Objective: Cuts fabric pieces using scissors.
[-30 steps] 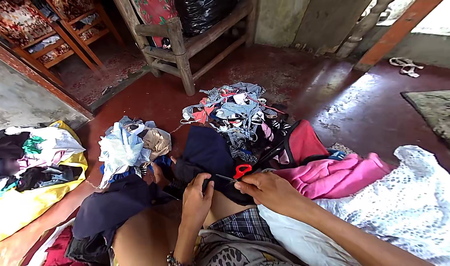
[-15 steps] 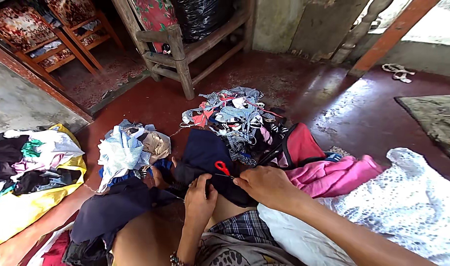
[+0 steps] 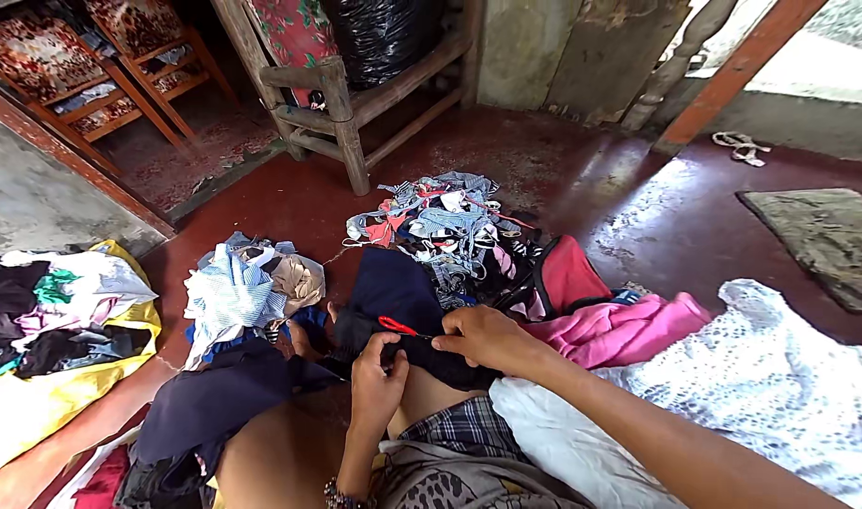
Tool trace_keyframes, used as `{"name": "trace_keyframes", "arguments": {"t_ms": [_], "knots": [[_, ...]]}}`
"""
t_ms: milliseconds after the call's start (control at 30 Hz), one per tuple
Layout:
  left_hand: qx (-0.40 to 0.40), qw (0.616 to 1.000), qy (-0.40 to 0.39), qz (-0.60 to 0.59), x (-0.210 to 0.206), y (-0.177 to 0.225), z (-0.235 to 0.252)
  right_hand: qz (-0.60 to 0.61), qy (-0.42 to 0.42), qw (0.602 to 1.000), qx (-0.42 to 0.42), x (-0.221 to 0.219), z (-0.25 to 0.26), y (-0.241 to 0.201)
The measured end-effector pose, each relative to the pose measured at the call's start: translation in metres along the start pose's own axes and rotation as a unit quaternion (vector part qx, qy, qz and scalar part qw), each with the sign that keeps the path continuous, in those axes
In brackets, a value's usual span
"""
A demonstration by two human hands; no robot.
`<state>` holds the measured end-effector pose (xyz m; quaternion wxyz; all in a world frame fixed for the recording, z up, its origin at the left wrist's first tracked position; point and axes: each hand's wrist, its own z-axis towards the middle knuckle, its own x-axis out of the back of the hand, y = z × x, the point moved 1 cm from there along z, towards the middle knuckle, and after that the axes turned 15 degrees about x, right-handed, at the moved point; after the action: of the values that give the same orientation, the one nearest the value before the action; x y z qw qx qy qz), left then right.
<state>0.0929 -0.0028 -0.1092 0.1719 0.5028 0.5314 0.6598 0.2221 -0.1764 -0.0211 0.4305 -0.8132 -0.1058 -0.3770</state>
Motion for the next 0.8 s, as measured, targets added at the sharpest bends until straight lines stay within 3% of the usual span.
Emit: {"name": "trace_keyframes", "arguments": {"t_ms": [200,433,567,800], "knots": [[0.009,0.999,0.043,0.007,-0.004,-0.003,-0.002,-0.100,-0.075,0.992,-0.036,0.007,0.012,-0.017],[-0.007,0.993,0.069,0.093,-0.009,0.000,-0.005,0.077,-0.125,0.989,-0.006,0.009,0.006,0.001],[-0.078,0.985,0.080,0.132,-0.008,0.001,-0.001,0.083,-0.097,0.992,-0.003,0.010,0.008,0.001],[-0.115,0.973,0.095,0.178,-0.015,0.005,-0.002,0.060,-0.054,0.997,0.008,0.006,0.012,-0.005]]}}
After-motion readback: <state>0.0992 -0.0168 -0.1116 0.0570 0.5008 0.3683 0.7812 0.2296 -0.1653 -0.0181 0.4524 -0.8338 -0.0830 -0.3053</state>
